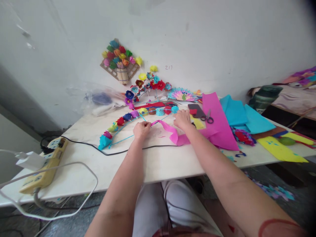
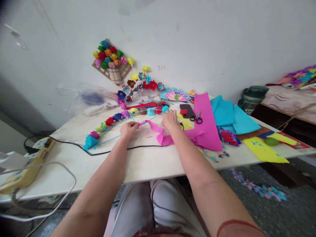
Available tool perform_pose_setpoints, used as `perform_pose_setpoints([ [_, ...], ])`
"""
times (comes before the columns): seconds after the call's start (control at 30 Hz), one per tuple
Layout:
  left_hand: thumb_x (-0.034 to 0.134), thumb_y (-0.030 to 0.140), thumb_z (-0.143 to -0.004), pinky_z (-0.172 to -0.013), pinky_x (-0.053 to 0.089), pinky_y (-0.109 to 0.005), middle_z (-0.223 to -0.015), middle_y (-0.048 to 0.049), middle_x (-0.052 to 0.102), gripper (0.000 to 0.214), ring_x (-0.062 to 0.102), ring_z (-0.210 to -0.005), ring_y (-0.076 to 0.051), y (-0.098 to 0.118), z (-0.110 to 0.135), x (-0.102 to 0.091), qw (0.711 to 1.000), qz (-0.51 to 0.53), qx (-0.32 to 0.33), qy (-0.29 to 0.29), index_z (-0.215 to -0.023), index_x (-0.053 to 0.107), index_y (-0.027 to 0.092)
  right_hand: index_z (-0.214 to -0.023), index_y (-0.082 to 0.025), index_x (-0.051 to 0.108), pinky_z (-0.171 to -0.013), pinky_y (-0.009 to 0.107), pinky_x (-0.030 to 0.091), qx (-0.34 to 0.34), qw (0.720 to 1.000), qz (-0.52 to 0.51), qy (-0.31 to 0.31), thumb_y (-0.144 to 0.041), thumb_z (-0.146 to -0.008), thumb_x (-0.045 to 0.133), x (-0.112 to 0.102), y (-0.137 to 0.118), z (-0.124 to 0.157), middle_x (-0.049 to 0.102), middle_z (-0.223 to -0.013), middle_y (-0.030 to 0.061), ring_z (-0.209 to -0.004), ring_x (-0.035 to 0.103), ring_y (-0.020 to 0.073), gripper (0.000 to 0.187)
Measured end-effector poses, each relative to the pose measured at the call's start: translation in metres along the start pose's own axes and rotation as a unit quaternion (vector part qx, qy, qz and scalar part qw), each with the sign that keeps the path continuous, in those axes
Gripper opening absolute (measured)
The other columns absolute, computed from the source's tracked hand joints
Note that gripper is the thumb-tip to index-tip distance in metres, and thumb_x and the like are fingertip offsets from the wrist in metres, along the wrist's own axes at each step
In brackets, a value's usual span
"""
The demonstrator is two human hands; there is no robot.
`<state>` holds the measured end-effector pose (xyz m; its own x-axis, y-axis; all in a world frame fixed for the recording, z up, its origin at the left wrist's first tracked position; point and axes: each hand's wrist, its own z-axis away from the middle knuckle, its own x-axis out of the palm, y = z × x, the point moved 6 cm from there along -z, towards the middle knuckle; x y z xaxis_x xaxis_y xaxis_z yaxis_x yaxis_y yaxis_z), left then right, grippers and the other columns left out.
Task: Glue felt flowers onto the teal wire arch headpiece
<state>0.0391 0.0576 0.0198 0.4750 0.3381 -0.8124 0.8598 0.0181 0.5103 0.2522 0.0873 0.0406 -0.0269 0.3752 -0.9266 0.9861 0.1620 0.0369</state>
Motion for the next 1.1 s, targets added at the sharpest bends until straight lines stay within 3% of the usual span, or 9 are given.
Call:
perform_pose_setpoints([
  [0.17, 0.043, 0.047, -0.071, -0.065, 0.036, -0.023, -0.082, 0.0012, 0.066, 0.031, 0.056, -0.079, -0.015, 0.001, 0.002, 0.000, 1.000, 0.013, 0.002, -0.006, -0.085, 0.066, 0.029, -0.082, -0.024, 0.068, -0.082, 0.040, 0.023, -0.123, 0.987, -0.044, -0.094, -0.033, -0.071, 0.050, 0.005, -0.036, -0.002, 0.062, -0.089, 0.0086, -0.093, 0.043, 0.0267, 0.023],
  [0.53, 0.044, 0.045, -0.071, -0.065, 0.038, -0.022, -0.081, 0.0009, 0.067, 0.030, 0.057, -0.078, -0.015, 0.002, 0.001, 0.001, 1.000, 0.000, 0.010, -0.003, -0.084, 0.066, 0.029, -0.068, -0.021, 0.068, -0.078, 0.033, 0.024, -0.122, 0.991, -0.030, -0.053, -0.018, -0.068, 0.045, 0.007, -0.049, 0.000, 0.065, -0.074, 0.0062, -0.078, 0.053, 0.0184, 0.023],
  [0.7, 0.046, 0.043, -0.071, -0.066, 0.038, -0.022, -0.082, 0.0017, 0.067, 0.029, 0.057, -0.079, -0.015, -0.001, 0.000, 0.004, 1.000, 0.000, -0.003, -0.012, -0.086, 0.066, 0.029, -0.076, -0.018, 0.067, -0.079, 0.033, 0.025, -0.032, 0.996, -0.060, 0.053, -0.021, -0.076, 0.039, -0.011, -0.024, -0.006, 0.064, -0.084, 0.0082, -0.082, 0.052, 0.0189, 0.028],
  [0.87, 0.047, 0.041, -0.070, -0.066, 0.038, -0.023, -0.084, 0.0020, 0.067, 0.027, 0.057, -0.079, -0.015, 0.000, 0.000, 0.005, 0.999, 0.016, 0.013, -0.031, -0.087, 0.066, 0.030, -0.093, -0.013, 0.063, -0.076, 0.036, 0.026, 0.191, 0.973, -0.058, 0.118, -0.021, -0.081, 0.030, -0.025, 0.051, -0.008, 0.060, -0.092, 0.0146, -0.087, 0.050, 0.0236, 0.036],
  [0.93, 0.048, 0.042, -0.070, -0.066, 0.038, -0.023, -0.084, 0.0014, 0.067, 0.028, 0.057, -0.079, -0.016, 0.000, 0.001, 0.005, 0.999, 0.017, 0.010, -0.042, -0.087, 0.066, 0.030, -0.096, -0.012, 0.062, -0.079, 0.040, 0.024, 0.257, 0.958, -0.035, 0.122, -0.022, -0.078, 0.037, -0.026, 0.077, -0.004, 0.058, -0.098, 0.0158, -0.095, 0.045, 0.0277, 0.033],
  [1.0, 0.048, 0.043, -0.070, -0.067, 0.039, -0.023, -0.084, 0.0009, 0.067, 0.029, 0.057, -0.080, -0.016, 0.000, 0.001, 0.005, 0.999, 0.016, 0.004, -0.051, -0.088, 0.066, 0.029, -0.100, -0.010, 0.059, -0.081, 0.041, 0.023, 0.288, 0.949, -0.011, 0.127, -0.024, -0.074, 0.043, -0.026, 0.090, -0.001, 0.053, -0.106, 0.0162, -0.100, 0.041, 0.0298, 0.034],
  [1.1, 0.048, 0.044, -0.070, -0.068, 0.039, -0.024, -0.084, 0.0008, 0.066, 0.029, 0.057, -0.080, -0.016, 0.001, 0.001, 0.006, 0.998, 0.020, 0.008, -0.057, -0.089, 0.066, 0.029, -0.096, -0.010, 0.061, -0.080, 0.041, 0.024, 0.260, 0.958, -0.025, 0.119, -0.024, -0.077, 0.039, -0.024, 0.081, -0.002, 0.055, -0.103, 0.0165, -0.099, 0.042, 0.0291, 0.032],
])
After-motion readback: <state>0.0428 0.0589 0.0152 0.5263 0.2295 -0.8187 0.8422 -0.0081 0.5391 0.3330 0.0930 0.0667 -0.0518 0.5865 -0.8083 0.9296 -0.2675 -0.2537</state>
